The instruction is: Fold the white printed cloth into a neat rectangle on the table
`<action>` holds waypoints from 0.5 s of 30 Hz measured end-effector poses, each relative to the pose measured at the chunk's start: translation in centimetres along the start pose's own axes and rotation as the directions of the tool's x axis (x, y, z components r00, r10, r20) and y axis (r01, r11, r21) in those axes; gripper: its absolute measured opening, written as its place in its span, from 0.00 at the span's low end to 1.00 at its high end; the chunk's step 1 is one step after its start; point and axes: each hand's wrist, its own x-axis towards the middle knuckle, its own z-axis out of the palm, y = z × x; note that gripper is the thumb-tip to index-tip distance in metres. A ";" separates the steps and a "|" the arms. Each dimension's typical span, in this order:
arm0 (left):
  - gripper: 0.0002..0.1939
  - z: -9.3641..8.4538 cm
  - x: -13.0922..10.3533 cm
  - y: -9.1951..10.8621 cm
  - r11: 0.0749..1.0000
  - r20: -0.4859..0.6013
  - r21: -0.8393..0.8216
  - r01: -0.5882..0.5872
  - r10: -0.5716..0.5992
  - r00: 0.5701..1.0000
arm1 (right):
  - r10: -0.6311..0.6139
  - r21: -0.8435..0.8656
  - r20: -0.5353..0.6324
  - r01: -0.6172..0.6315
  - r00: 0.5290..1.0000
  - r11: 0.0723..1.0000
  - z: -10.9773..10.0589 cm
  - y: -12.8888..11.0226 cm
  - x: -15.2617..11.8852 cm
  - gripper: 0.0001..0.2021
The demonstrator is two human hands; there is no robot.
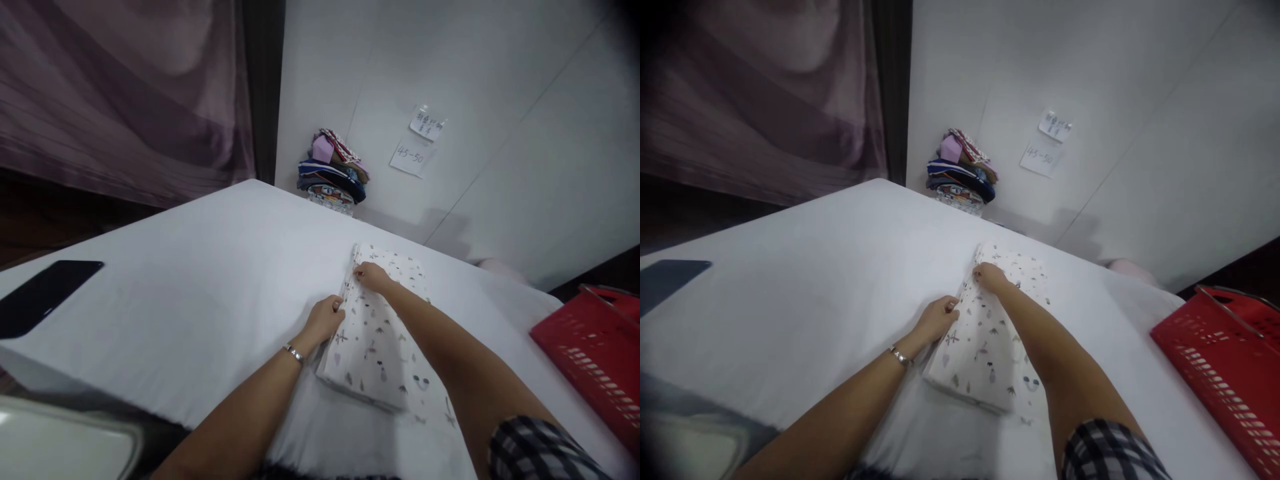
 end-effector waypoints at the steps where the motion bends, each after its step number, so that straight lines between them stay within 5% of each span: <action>1: 0.17 0.0 0.0 0.0 1.000 0.001 0.000 -0.001 0.001 1.000 | -0.022 -0.024 0.018 0.022 1.000 0.999 -0.2 0.0 0.1 0.15; 15: 0.16 -0.5 -0.7 1.0 1.000 0.019 -0.010 0.018 -0.017 1.000 | -0.263 -0.207 0.080 0.274 0.962 0.939 -1.4 0.4 -0.5 0.08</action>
